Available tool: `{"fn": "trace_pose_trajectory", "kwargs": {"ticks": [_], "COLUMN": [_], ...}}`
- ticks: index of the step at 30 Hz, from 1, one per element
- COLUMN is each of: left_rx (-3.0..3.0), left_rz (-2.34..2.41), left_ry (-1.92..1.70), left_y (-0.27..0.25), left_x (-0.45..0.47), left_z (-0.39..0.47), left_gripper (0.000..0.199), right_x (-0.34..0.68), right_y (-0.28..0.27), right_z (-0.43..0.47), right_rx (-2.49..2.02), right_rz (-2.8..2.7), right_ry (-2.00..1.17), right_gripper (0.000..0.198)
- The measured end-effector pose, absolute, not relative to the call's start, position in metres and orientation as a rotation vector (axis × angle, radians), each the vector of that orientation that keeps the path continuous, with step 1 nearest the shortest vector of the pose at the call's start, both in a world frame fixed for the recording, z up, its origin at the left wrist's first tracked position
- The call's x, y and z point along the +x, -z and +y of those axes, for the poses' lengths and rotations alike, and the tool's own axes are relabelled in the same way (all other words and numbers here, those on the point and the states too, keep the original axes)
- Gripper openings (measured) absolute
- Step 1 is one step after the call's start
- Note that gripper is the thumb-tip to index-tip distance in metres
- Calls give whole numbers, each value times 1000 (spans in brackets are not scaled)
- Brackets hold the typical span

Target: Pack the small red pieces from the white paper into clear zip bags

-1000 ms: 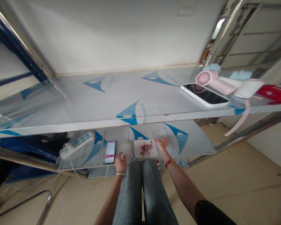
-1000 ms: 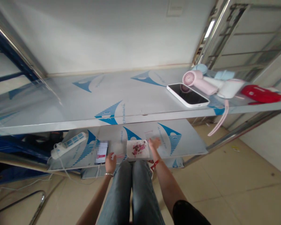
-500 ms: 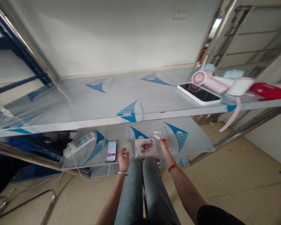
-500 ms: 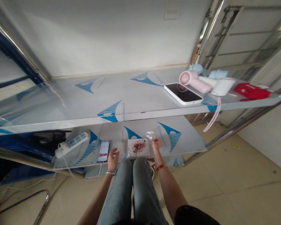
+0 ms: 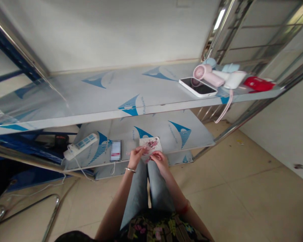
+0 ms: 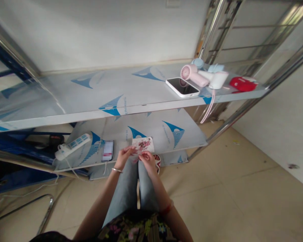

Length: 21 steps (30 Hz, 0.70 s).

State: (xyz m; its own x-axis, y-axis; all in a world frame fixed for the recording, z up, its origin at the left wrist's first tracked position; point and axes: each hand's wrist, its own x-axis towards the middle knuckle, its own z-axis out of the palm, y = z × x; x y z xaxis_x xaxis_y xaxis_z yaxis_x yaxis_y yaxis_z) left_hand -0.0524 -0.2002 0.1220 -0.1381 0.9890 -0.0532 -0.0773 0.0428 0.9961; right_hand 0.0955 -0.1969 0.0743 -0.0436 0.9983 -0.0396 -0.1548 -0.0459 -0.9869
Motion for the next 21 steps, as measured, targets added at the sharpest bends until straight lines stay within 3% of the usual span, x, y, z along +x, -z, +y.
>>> {"fn": "trace_pose_trajectory", "kwargs": {"ticks": [4, 8, 16, 21], "left_rx": [1154, 1374, 1512, 1593], "left_rz": [1297, 1282, 1325, 1300], "left_ry": [-1297, -1209, -1080, -988], "left_y": [-133, -137, -135, -127], "left_x": [-53, -51, -45, -48], "left_z": [-213, -227, -260, -273], "left_gripper": [39, 33, 32, 33], "right_x": [92, 83, 92, 100], "right_y": [-96, -111, -114, -105], "right_z": [-212, -230, -247, -255], "right_rx": [-1264, -1219, -1192, -1202], "right_rz": [-1081, -974, -943, -961], "right_ry": [-1152, -1470, -1761, -1739], "right_gripper": [31, 46, 34, 29]}}
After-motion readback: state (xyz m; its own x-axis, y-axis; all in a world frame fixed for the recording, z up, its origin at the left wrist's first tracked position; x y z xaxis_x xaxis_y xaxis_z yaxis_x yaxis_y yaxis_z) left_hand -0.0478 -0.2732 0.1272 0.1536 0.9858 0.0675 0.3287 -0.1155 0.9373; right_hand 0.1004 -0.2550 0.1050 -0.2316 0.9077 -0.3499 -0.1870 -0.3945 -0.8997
